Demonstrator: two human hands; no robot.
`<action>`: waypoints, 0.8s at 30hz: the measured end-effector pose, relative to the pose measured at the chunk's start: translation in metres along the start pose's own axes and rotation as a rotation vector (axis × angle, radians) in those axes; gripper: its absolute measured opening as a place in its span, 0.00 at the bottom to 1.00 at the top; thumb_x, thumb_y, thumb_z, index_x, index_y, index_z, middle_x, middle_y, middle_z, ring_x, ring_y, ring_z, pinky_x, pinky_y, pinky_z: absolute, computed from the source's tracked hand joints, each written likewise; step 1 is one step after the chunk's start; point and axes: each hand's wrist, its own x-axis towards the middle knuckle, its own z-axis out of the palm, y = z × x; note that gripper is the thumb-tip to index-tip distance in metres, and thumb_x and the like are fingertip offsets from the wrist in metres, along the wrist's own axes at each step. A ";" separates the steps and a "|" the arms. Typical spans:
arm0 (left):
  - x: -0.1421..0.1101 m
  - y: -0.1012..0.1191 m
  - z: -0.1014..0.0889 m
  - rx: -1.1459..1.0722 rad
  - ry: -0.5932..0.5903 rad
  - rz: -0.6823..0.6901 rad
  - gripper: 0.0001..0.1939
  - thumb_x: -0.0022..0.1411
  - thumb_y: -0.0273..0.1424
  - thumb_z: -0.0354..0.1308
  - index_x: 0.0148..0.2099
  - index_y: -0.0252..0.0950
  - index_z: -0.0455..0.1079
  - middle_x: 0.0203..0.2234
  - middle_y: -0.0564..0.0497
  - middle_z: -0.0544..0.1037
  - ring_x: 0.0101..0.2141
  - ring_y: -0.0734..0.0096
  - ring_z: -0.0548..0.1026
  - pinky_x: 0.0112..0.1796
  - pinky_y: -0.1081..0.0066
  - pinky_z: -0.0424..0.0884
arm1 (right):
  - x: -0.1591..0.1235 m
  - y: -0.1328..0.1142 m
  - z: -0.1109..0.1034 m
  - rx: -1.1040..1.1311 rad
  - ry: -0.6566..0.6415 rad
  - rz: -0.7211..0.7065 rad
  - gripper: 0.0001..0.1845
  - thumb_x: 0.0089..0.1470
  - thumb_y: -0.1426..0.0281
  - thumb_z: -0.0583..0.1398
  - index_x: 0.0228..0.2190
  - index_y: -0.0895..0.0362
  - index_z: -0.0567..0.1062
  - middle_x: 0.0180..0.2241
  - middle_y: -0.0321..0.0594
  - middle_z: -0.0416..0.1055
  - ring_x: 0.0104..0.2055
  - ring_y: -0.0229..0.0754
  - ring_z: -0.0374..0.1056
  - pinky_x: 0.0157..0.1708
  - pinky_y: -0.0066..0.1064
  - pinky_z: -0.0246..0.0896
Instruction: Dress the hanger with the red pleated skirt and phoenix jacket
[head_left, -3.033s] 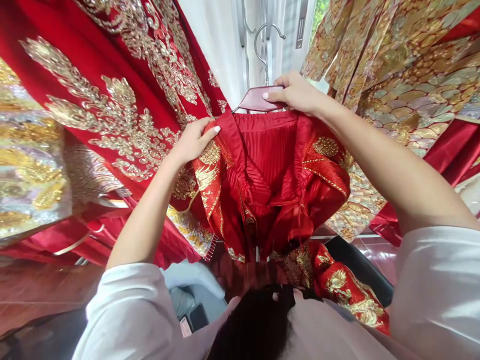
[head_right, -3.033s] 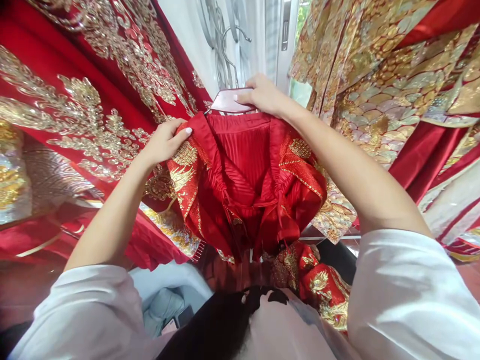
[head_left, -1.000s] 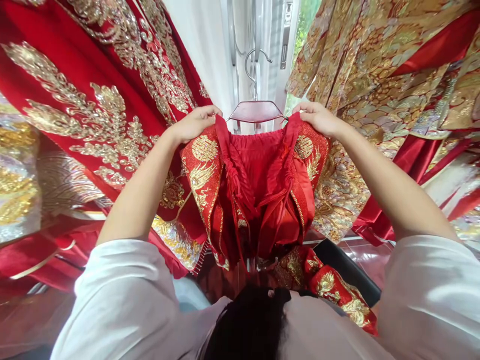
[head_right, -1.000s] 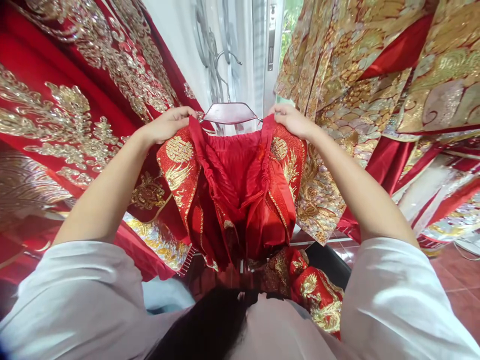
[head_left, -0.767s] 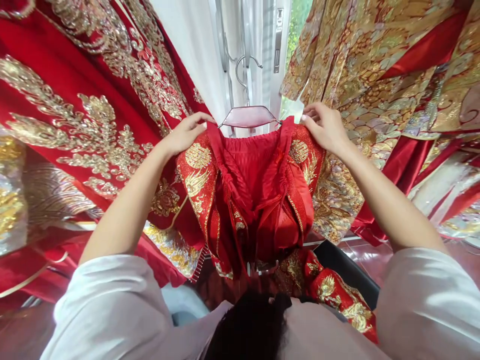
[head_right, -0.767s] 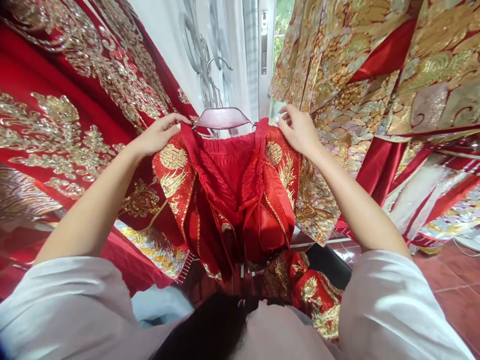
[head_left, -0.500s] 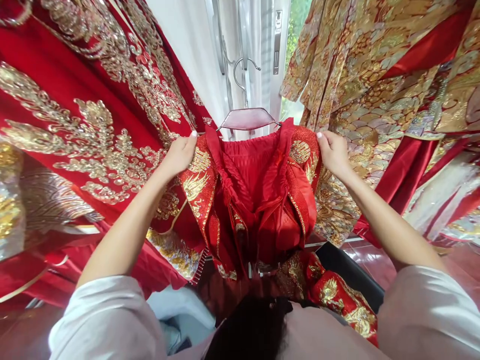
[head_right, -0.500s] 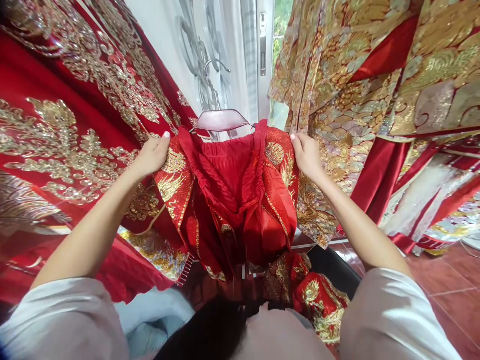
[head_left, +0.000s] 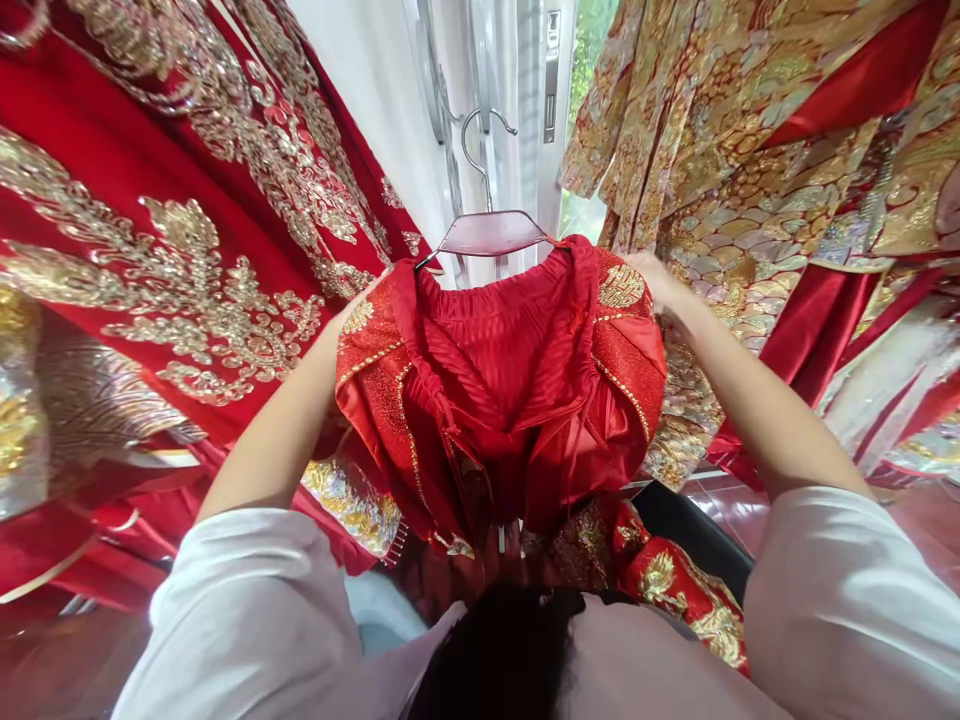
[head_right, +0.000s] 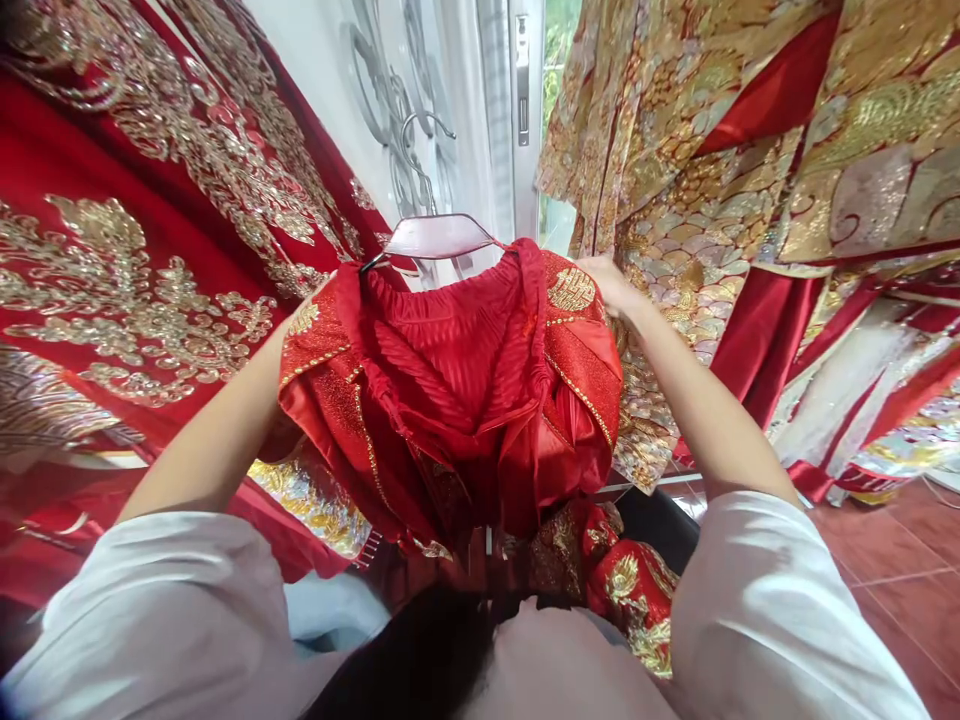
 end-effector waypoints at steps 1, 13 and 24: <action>0.001 0.002 -0.005 -0.010 -0.003 -0.019 0.36 0.59 0.60 0.33 0.36 0.34 0.68 0.24 0.46 0.75 0.35 0.63 0.75 0.38 0.61 0.73 | -0.001 -0.007 -0.006 -0.055 0.014 -0.072 0.14 0.45 0.59 0.64 0.19 0.56 0.71 0.19 0.36 0.67 0.24 0.39 0.65 0.27 0.32 0.63; -0.029 0.084 -0.029 0.426 -0.063 0.339 0.18 0.54 0.35 0.53 0.46 0.39 0.75 0.52 0.47 0.73 0.52 0.55 0.69 0.55 0.55 0.62 | -0.041 -0.073 0.012 -0.873 -0.228 -0.715 0.17 0.56 0.66 0.55 0.47 0.48 0.74 0.50 0.38 0.70 0.52 0.49 0.65 0.49 0.42 0.60; 0.021 0.108 -0.071 0.472 -0.052 0.350 0.24 0.61 0.39 0.50 0.15 0.37 0.54 0.28 0.51 0.67 0.29 0.77 0.60 0.40 0.70 0.64 | 0.031 -0.135 -0.011 -0.935 -0.540 -0.645 0.04 0.45 0.78 0.62 0.23 0.60 0.76 0.30 0.35 0.68 0.32 0.31 0.61 0.42 0.28 0.57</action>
